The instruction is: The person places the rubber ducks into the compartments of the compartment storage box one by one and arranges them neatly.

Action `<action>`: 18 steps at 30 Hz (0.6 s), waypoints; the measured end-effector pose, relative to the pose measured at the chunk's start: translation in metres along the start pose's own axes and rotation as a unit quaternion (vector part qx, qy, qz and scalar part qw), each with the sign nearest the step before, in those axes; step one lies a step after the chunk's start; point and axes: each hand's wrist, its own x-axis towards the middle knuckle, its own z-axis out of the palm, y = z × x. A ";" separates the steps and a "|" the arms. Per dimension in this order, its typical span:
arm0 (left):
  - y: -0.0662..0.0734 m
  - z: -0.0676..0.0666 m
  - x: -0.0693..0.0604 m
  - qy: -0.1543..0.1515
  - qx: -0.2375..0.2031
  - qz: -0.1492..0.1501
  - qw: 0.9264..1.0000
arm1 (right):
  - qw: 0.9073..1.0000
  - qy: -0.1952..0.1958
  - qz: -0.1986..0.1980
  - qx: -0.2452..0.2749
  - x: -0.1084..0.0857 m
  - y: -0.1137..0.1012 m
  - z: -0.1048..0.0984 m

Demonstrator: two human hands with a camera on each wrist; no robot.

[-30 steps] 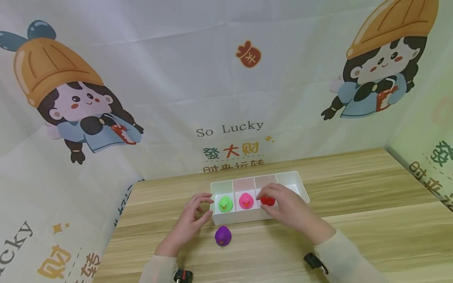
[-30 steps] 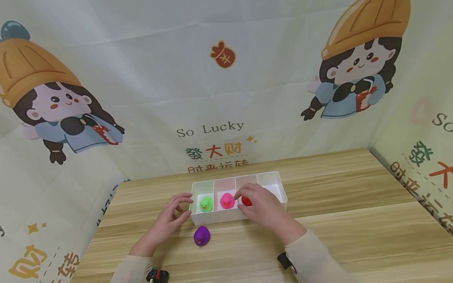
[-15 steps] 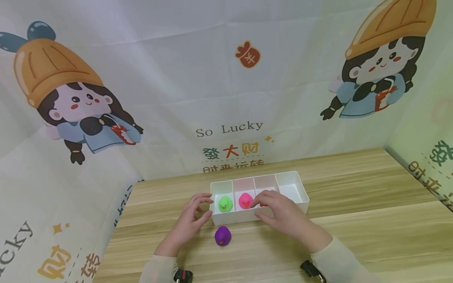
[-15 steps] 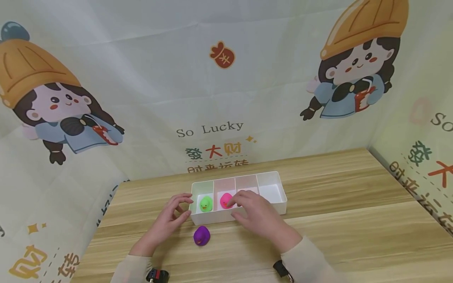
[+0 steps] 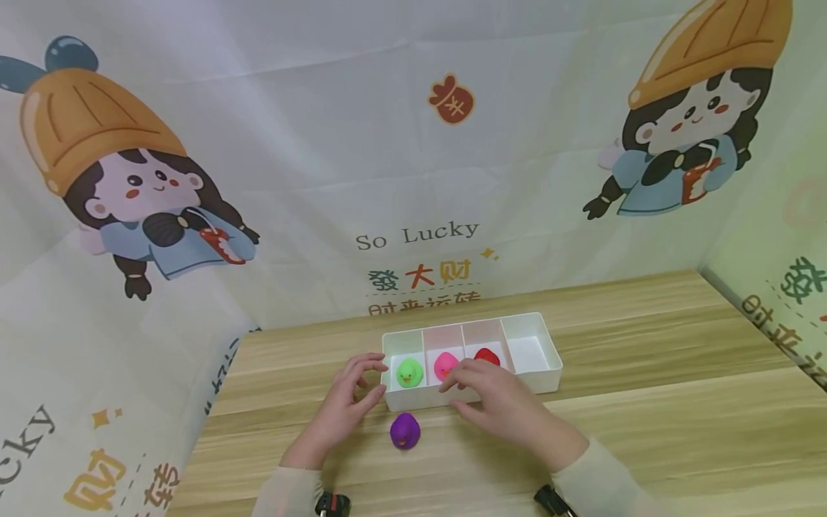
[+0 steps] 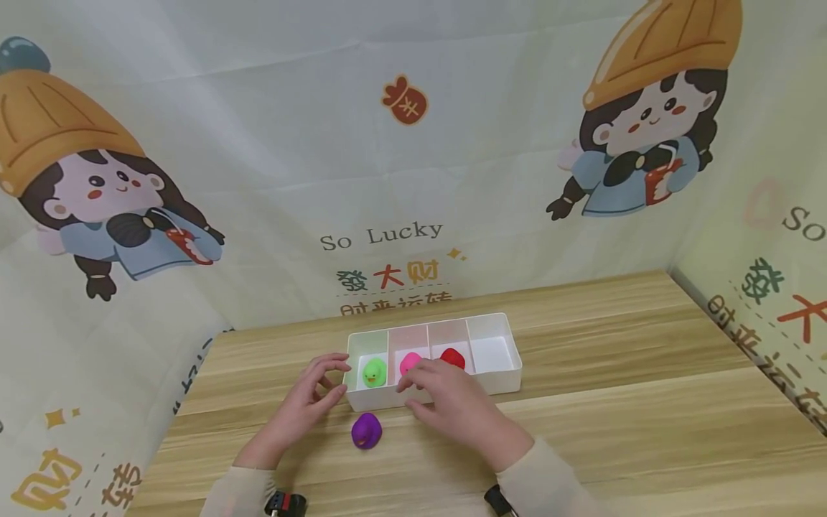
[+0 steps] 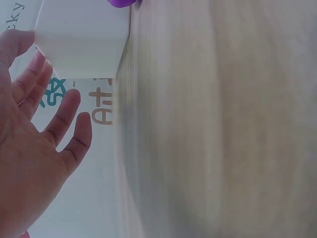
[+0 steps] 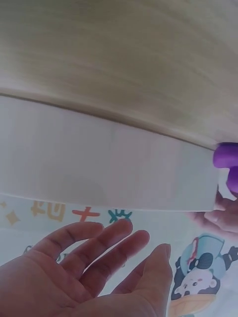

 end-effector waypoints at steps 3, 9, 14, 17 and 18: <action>-0.001 0.000 0.000 -0.002 -0.002 -0.002 1.000 | 1.000 -0.009 0.007 0.011 0.001 -0.003 0.005; -0.001 -0.001 -0.001 -0.005 0.000 -0.013 1.000 | 0.999 -0.017 -0.003 0.033 0.003 -0.007 0.013; -0.002 -0.001 -0.002 -0.002 -0.002 -0.005 1.000 | 0.999 -0.017 -0.007 0.030 0.003 -0.010 0.019; -0.002 0.000 -0.002 0.006 -0.001 0.010 1.000 | 0.999 -0.017 -0.010 0.029 0.002 -0.012 0.022; -0.002 0.000 -0.002 0.009 0.001 0.014 1.000 | 0.999 -0.018 -0.011 0.028 0.002 -0.012 0.022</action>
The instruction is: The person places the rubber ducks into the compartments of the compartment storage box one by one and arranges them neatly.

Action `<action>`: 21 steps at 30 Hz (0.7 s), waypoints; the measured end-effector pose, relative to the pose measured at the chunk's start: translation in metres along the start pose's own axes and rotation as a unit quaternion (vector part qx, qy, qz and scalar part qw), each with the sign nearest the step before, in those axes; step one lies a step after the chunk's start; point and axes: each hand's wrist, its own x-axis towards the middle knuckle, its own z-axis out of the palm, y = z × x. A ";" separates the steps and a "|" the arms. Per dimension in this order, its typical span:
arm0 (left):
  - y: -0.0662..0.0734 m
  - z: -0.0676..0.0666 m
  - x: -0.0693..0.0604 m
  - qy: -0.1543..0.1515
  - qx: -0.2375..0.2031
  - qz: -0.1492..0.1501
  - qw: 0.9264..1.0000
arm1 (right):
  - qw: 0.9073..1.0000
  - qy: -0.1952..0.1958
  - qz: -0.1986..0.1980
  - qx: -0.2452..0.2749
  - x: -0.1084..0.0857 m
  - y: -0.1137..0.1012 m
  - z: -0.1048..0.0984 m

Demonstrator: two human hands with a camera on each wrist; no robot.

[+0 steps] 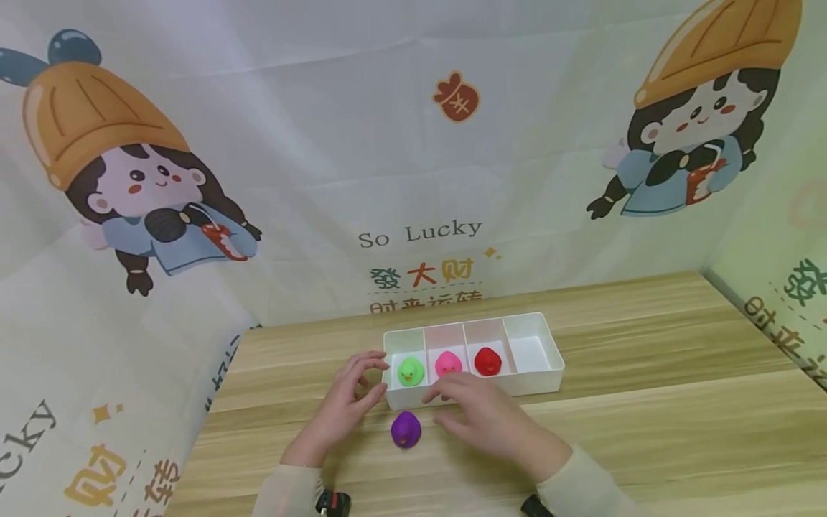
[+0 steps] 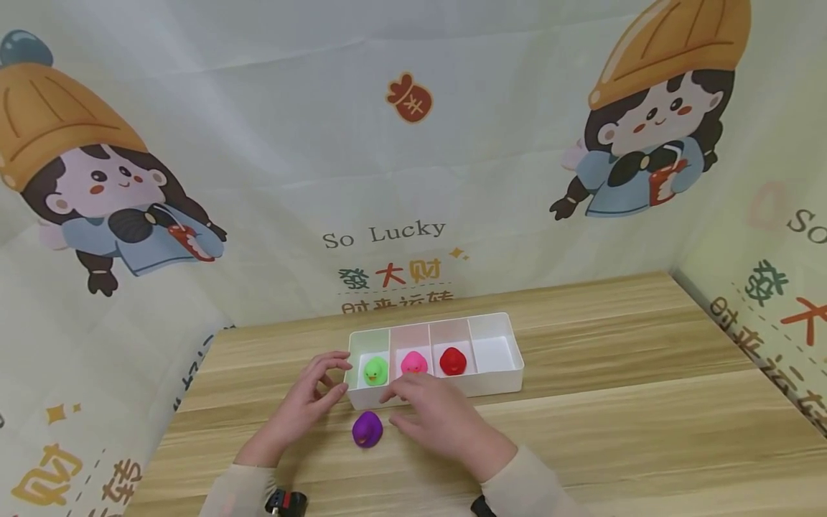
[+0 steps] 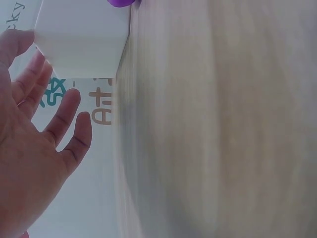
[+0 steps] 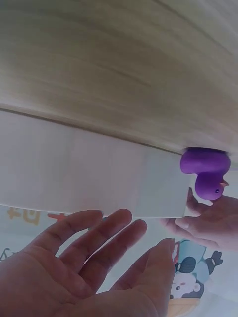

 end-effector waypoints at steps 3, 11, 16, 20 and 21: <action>0.001 0.001 0.000 0.007 0.001 0.013 1.000 | 1.000 -0.011 0.007 -0.001 0.000 -0.001 0.002; 0.003 0.000 0.000 0.007 -0.003 0.017 1.000 | 0.999 -0.044 0.029 -0.016 0.004 -0.006 0.008; 0.002 0.000 0.000 0.003 -0.001 0.014 1.000 | 0.998 -0.055 0.037 -0.016 0.005 -0.008 0.012; 0.000 0.001 0.000 0.006 0.003 0.020 1.000 | 0.997 -0.061 0.037 -0.018 0.006 -0.008 0.016; 0.000 0.001 0.000 0.006 0.004 0.019 1.000 | 0.997 -0.061 0.037 -0.019 0.006 -0.008 0.017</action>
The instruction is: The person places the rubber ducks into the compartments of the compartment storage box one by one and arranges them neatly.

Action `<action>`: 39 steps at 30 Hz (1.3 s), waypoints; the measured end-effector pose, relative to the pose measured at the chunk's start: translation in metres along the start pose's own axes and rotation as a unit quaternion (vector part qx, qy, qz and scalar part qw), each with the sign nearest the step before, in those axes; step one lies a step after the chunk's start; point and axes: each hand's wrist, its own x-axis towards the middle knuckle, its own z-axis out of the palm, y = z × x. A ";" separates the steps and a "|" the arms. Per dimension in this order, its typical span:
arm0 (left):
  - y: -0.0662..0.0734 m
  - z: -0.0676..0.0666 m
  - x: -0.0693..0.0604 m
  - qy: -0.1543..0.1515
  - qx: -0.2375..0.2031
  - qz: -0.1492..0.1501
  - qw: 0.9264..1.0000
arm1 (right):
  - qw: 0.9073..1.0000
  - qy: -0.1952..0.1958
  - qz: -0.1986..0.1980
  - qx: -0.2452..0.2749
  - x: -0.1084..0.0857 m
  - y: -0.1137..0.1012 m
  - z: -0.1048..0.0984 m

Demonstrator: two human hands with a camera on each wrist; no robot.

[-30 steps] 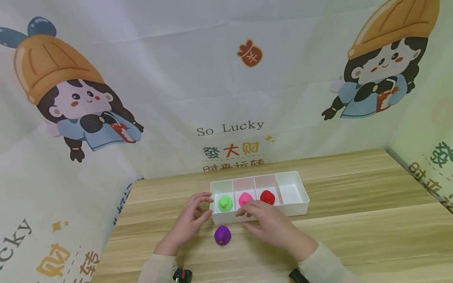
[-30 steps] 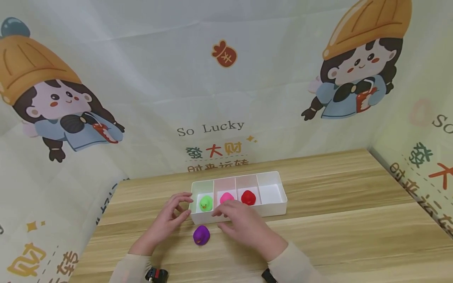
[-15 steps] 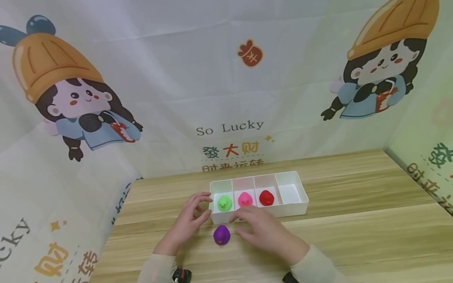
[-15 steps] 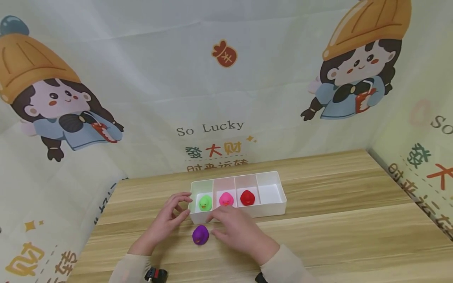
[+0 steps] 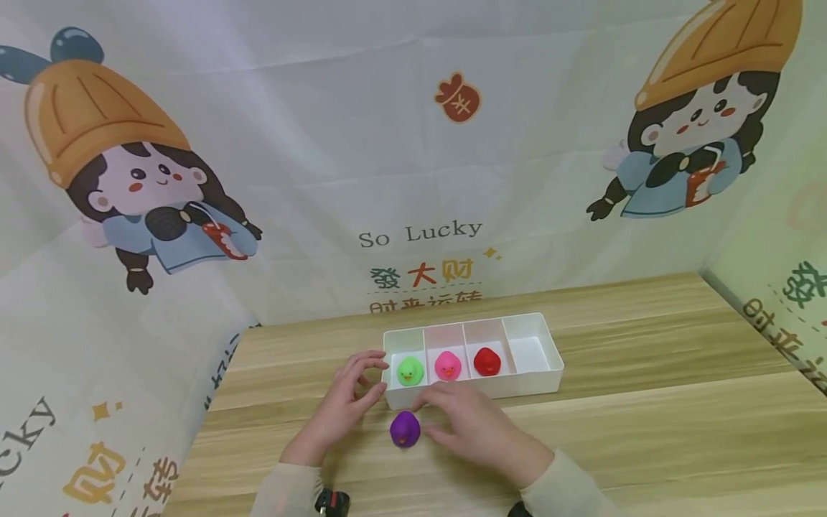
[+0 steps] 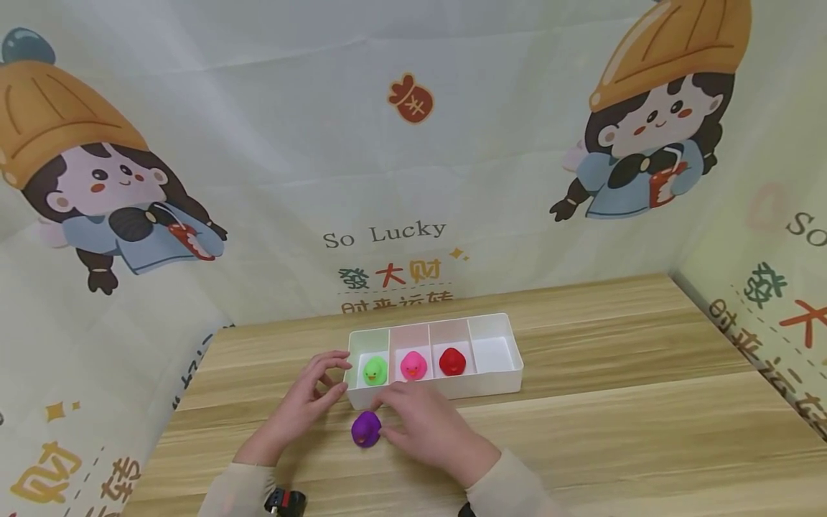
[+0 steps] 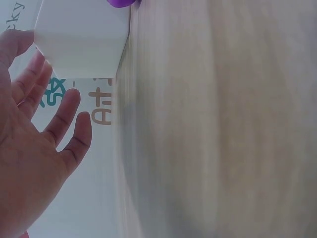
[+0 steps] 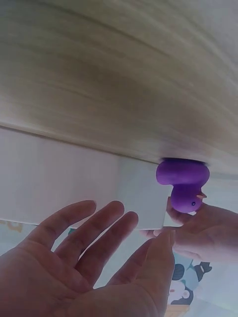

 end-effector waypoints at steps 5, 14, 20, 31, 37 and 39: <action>-0.001 0.000 0.000 -0.005 0.000 -0.014 1.000 | 1.000 0.006 -0.011 0.001 0.001 0.000 0.004; -0.001 -0.001 0.000 -0.016 0.003 -0.031 0.999 | 1.000 -0.001 -0.006 0.002 0.004 -0.003 0.010; -0.002 0.000 0.000 -0.012 0.006 -0.021 1.000 | 1.000 -0.011 -0.001 -0.011 0.007 -0.008 0.014; -0.001 0.000 0.000 -0.006 -0.001 -0.004 1.000 | 1.000 -0.010 0.000 -0.027 0.011 -0.013 0.022; 0.000 0.000 -0.001 -0.006 0.000 -0.005 1.000 | 0.999 -0.015 0.001 -0.033 0.013 -0.013 0.027; 0.000 0.000 -0.001 -0.004 0.001 -0.003 1.000 | 0.999 -0.015 0.000 -0.035 0.013 -0.013 0.029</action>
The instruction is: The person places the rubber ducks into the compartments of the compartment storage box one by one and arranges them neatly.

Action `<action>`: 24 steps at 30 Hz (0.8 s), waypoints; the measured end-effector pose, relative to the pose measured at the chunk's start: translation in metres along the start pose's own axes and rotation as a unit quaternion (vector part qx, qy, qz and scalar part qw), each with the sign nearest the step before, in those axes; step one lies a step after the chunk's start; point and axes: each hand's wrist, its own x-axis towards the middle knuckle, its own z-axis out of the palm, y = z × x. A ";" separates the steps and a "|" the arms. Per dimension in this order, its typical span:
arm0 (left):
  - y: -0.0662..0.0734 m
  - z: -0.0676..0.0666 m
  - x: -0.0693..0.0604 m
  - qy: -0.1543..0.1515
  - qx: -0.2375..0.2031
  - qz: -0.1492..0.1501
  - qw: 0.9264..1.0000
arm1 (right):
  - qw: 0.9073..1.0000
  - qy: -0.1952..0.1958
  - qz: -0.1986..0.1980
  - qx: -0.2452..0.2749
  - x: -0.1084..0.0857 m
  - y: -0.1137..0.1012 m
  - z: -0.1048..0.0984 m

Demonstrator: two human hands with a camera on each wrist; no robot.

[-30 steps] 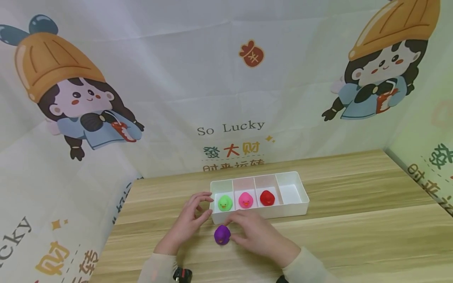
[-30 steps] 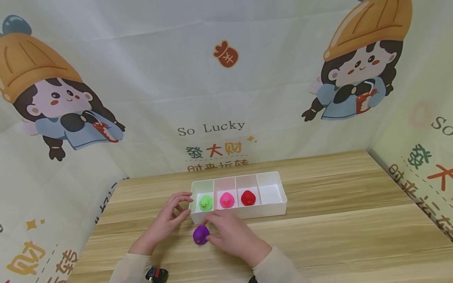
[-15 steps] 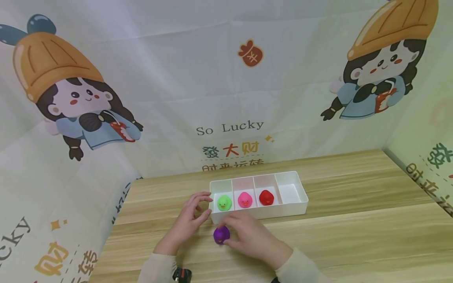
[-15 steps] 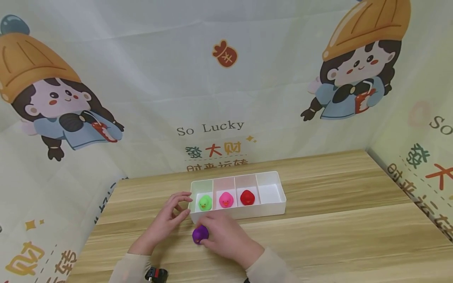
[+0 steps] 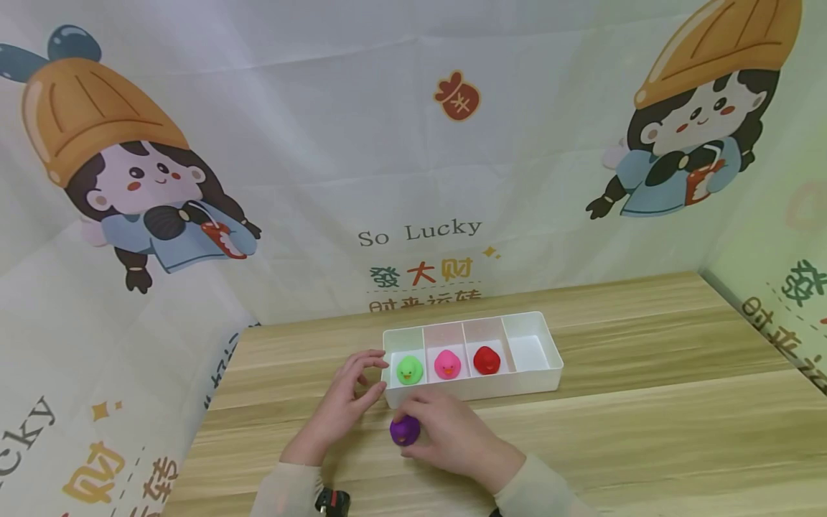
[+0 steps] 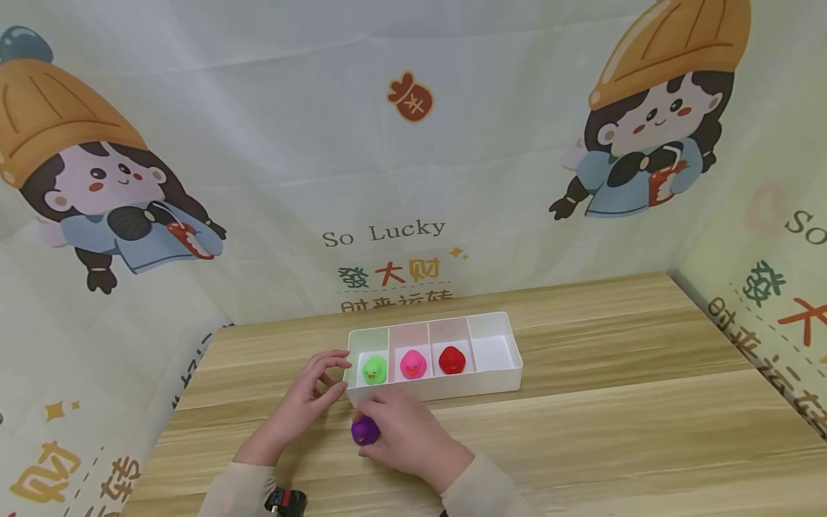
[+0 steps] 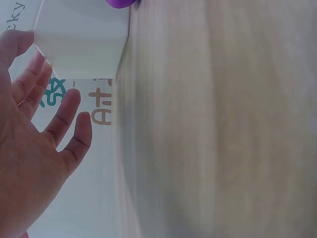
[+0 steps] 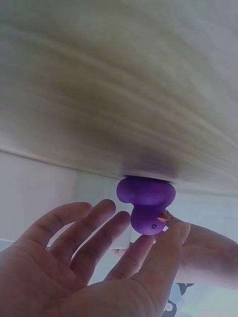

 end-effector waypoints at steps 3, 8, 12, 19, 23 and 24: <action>0.001 0.000 0.000 0.001 -0.002 0.001 1.000 | 1.000 -0.005 0.002 -0.006 0.002 -0.001 0.001; 0.003 -0.001 0.000 -0.003 -0.007 -0.009 1.000 | 1.000 -0.018 0.009 -0.018 0.005 -0.004 0.000; 0.004 -0.001 0.000 -0.007 -0.009 -0.016 1.000 | 0.999 -0.022 0.017 -0.022 0.006 -0.006 -0.001; 0.004 -0.001 0.000 -0.001 -0.014 -0.004 1.000 | 1.000 -0.011 0.011 -0.028 0.008 -0.005 0.002; 0.004 0.000 0.000 0.001 -0.021 0.001 1.000 | 1.000 -0.012 0.013 -0.023 0.010 -0.005 0.002; 0.004 0.000 0.000 0.002 -0.020 0.002 1.000 | 1.000 -0.013 0.015 -0.020 0.010 -0.005 0.002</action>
